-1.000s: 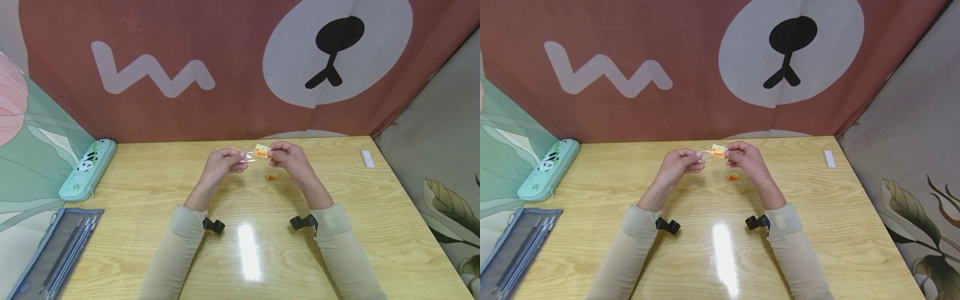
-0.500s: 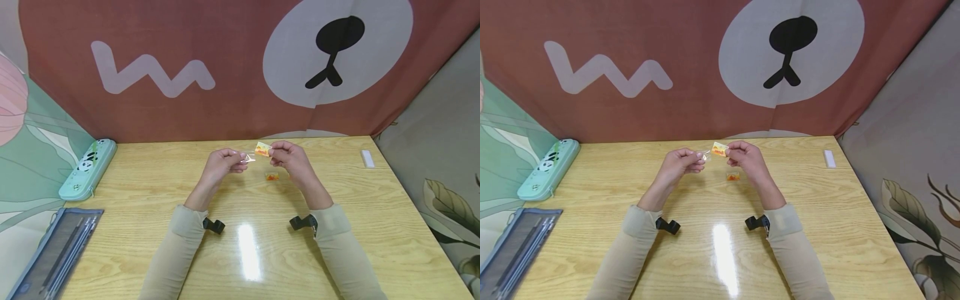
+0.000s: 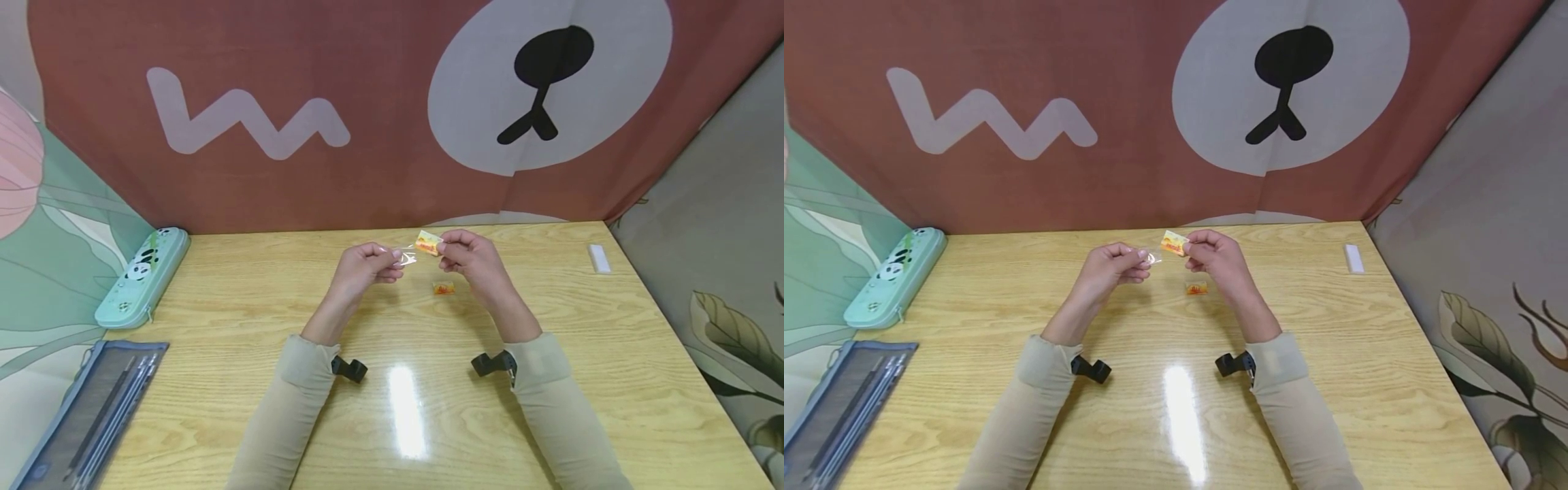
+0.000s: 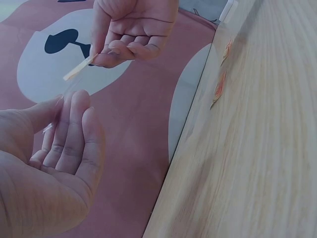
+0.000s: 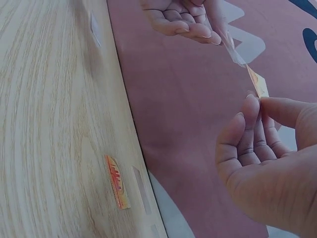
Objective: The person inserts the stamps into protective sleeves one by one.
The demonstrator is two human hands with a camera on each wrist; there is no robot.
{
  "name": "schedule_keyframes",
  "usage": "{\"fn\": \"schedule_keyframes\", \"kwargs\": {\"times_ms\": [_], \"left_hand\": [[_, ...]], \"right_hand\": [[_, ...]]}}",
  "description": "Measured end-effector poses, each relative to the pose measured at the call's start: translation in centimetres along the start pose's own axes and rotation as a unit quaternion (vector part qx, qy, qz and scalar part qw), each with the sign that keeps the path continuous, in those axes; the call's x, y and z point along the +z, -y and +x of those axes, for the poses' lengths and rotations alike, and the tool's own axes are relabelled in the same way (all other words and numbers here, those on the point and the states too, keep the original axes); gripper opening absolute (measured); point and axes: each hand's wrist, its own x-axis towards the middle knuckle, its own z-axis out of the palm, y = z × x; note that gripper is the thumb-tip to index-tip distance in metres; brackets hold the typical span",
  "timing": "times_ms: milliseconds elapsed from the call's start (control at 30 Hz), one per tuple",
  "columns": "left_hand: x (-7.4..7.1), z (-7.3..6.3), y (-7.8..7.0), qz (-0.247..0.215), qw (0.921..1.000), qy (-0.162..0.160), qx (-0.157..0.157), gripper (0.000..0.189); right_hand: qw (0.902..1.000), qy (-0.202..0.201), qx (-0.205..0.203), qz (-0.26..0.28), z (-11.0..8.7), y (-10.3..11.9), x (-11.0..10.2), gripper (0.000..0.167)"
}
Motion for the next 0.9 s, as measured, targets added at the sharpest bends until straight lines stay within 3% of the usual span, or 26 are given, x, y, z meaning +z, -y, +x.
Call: {"fn": "schedule_keyframes", "kwargs": {"times_ms": [900], "left_hand": [[-0.18,-0.12,-0.11,0.006,0.9999,-0.012,0.000,0.018]], "right_hand": [[0.9992,0.010,0.004,-0.039,0.12,-0.23,0.31,0.018]]}}
